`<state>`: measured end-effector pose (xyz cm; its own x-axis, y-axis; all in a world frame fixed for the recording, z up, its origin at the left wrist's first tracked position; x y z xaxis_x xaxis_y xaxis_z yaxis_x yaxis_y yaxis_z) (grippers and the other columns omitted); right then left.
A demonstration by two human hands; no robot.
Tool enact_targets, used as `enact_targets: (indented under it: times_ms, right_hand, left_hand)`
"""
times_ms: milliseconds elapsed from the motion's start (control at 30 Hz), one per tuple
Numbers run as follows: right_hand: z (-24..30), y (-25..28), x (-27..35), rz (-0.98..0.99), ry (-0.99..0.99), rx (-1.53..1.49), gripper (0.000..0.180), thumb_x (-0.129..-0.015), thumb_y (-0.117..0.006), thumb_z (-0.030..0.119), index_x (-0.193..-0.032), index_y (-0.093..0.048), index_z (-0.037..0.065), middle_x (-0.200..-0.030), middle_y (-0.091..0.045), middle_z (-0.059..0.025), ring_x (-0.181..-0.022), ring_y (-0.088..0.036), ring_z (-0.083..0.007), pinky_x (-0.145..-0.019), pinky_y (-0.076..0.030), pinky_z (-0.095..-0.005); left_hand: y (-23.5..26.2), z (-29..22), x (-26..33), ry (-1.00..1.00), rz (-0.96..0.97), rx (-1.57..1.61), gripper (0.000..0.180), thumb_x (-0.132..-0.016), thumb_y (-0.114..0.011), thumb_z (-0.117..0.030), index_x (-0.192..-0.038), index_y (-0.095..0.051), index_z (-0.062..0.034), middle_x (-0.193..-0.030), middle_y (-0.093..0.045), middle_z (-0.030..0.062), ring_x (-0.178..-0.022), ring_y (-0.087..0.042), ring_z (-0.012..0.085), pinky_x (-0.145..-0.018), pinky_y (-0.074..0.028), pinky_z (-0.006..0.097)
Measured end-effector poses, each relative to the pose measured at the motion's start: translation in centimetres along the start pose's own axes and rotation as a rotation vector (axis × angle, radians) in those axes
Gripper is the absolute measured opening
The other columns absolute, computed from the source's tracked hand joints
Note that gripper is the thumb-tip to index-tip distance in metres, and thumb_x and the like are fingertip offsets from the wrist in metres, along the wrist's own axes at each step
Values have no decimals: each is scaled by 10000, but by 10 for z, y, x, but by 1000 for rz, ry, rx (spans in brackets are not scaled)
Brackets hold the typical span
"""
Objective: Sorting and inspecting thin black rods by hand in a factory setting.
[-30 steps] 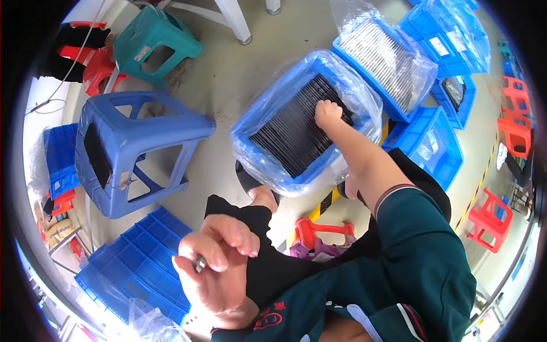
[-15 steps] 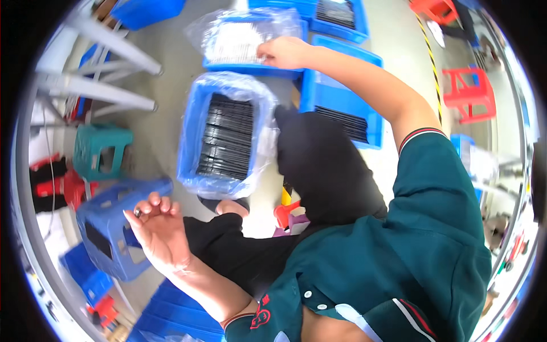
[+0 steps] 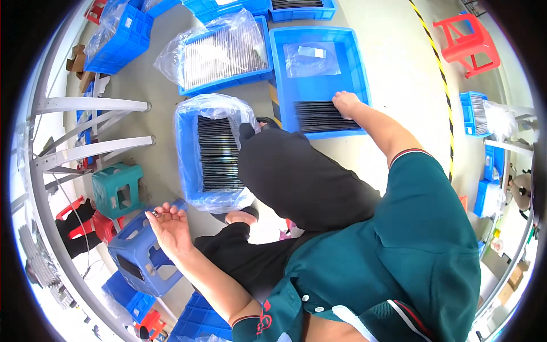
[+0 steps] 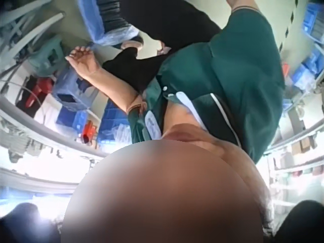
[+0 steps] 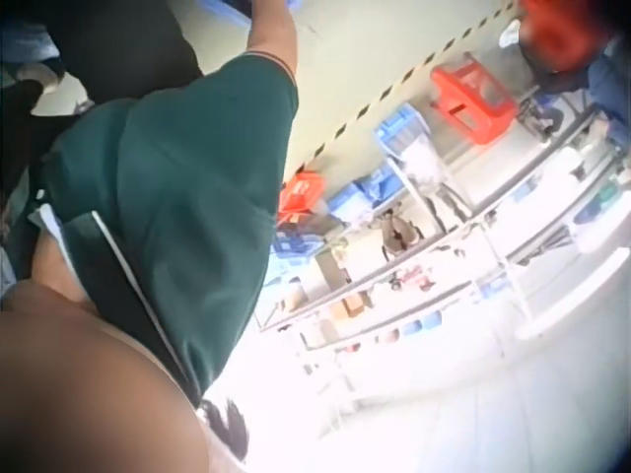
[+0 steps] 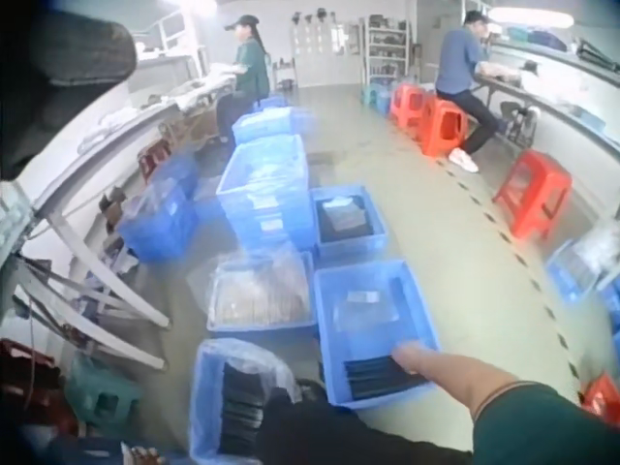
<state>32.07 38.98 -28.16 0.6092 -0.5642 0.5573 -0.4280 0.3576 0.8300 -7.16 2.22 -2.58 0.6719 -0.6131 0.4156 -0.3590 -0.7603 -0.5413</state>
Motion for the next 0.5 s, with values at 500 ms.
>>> enact_targets:
  times_ms: [500]
  right_hand:
    - [-9, -17, -18, -159, -26, 1, 174, -714, -568, 59, -886, -587, 74, -914, -617, -122, -864, -607, -279, -724, -505, -369]
  left_hand:
    - [17, 11, -17, 1, -120, -55, 309, -882, -554, -393, -840, -556, -88, -861, -561, 44, -765, -505, 166, -691, -427, 320]
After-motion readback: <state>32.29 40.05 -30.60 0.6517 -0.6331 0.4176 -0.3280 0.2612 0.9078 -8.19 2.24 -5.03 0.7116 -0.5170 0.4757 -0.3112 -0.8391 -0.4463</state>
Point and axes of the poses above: each hand's wrist, its own x-axis away from the middle knuckle, its own y-axis out of the back of the hand, z = x × y, the point moved 10 cm from there along -x, towards the middle knuckle
